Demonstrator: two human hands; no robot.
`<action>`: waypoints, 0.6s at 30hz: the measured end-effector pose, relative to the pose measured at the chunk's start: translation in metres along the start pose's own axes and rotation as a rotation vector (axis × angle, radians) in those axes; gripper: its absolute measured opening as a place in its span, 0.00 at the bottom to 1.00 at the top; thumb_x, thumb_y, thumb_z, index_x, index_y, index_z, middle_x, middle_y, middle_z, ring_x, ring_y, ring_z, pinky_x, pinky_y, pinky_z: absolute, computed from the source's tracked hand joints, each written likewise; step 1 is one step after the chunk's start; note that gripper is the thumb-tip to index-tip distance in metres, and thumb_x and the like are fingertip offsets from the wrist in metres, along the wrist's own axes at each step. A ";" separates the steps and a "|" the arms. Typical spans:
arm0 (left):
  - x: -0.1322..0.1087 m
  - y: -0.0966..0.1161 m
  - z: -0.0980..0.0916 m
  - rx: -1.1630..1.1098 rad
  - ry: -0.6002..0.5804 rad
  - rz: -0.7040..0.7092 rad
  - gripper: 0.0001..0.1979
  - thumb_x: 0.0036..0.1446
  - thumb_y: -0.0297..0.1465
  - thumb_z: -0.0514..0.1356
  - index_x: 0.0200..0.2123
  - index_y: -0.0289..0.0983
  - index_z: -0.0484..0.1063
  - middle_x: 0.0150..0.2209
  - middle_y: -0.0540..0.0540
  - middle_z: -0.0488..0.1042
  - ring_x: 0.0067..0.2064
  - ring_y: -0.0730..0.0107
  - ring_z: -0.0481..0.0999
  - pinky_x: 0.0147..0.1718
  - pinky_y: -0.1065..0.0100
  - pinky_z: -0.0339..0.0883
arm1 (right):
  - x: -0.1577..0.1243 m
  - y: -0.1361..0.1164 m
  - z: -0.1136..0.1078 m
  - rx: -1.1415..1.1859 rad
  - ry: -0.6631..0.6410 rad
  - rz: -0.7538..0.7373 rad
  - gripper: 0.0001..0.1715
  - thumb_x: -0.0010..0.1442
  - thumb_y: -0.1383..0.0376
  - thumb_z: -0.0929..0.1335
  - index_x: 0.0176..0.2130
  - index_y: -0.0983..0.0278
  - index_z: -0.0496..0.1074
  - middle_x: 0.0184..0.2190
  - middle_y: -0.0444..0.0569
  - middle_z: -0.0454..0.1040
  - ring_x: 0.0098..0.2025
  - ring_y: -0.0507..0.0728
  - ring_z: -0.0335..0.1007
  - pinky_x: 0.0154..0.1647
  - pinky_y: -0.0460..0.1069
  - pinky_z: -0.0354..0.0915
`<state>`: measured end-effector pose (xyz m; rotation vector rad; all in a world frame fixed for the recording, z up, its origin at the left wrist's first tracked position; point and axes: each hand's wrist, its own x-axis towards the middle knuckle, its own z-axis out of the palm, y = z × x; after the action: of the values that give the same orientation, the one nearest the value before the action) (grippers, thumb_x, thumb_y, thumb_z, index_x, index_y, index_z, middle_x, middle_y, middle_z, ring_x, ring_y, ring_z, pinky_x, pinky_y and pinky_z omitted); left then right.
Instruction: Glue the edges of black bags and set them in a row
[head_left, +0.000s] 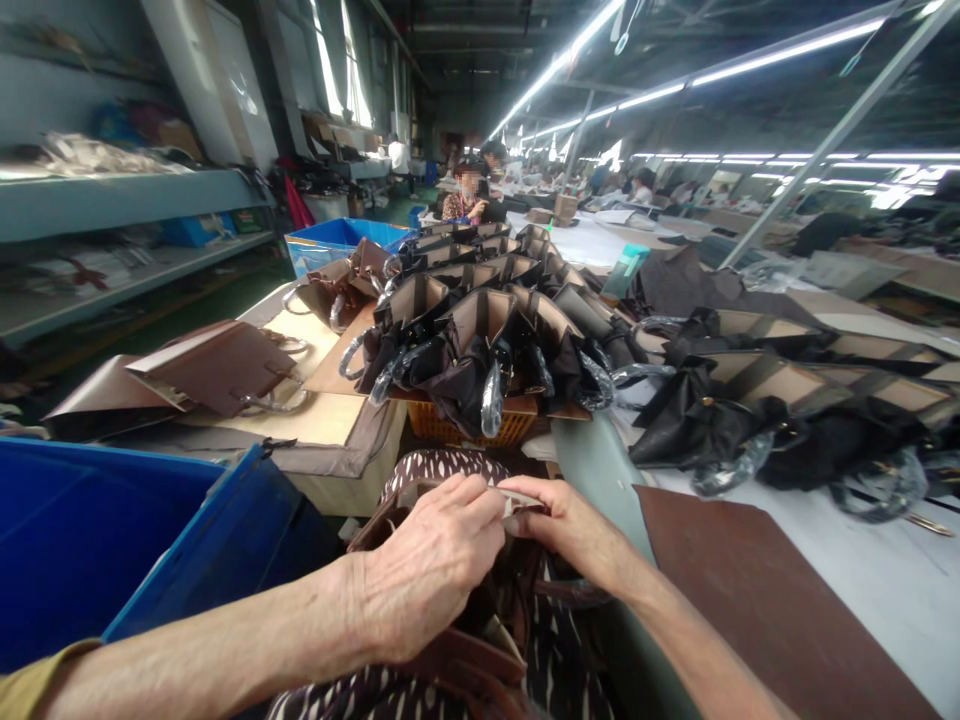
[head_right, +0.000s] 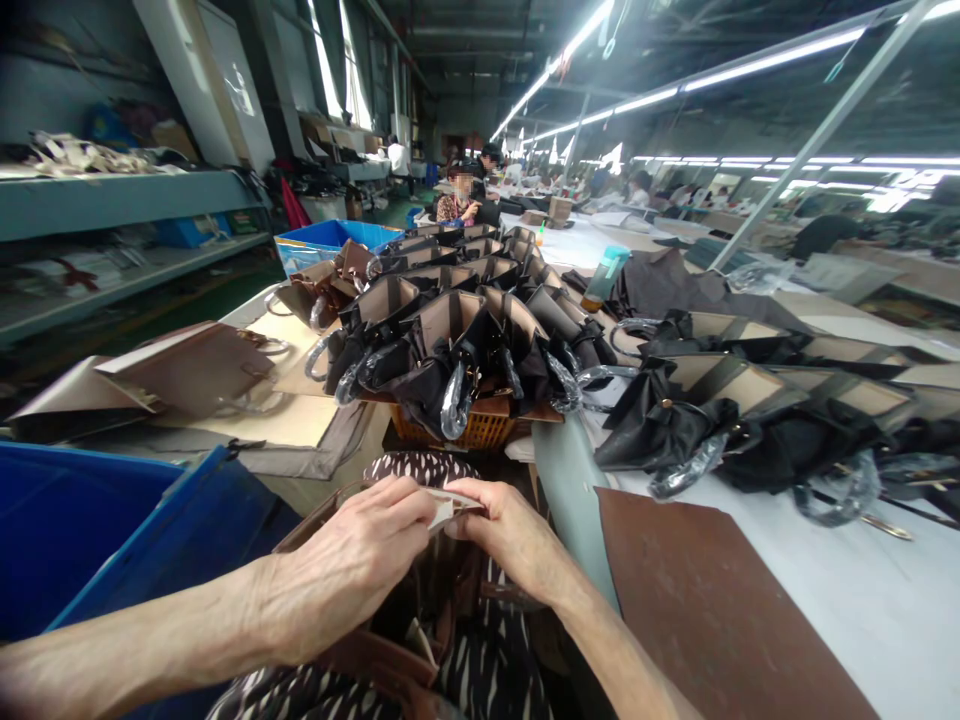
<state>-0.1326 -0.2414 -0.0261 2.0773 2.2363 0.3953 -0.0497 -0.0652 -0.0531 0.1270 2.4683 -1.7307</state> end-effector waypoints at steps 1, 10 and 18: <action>0.000 0.000 -0.001 -0.020 -0.012 0.019 0.04 0.53 0.22 0.52 0.30 0.34 0.64 0.36 0.45 0.66 0.37 0.66 0.62 0.36 0.65 0.59 | 0.000 0.001 0.000 0.008 0.003 0.004 0.13 0.54 0.64 0.66 0.40 0.64 0.74 0.30 0.44 0.72 0.38 0.59 0.65 0.40 0.50 0.61; 0.007 -0.009 0.002 -0.233 -0.018 0.079 0.08 0.54 0.19 0.49 0.31 0.35 0.65 0.38 0.46 0.71 0.43 0.69 0.66 0.46 0.69 0.60 | 0.001 0.008 -0.001 0.135 -0.013 0.017 0.15 0.51 0.67 0.67 0.41 0.64 0.74 0.31 0.43 0.71 0.36 0.56 0.64 0.38 0.48 0.59; 0.013 -0.010 0.001 -0.356 -0.154 -0.137 0.07 0.44 0.19 0.49 0.23 0.37 0.59 0.27 0.52 0.67 0.30 0.74 0.64 0.30 0.72 0.56 | -0.008 0.017 0.000 0.173 0.097 -0.054 0.12 0.51 0.68 0.69 0.39 0.61 0.75 0.36 0.44 0.69 0.40 0.57 0.64 0.41 0.48 0.58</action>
<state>-0.1434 -0.2295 -0.0275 1.7059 2.0291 0.5562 -0.0399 -0.0597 -0.0677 0.1658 2.4047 -2.0054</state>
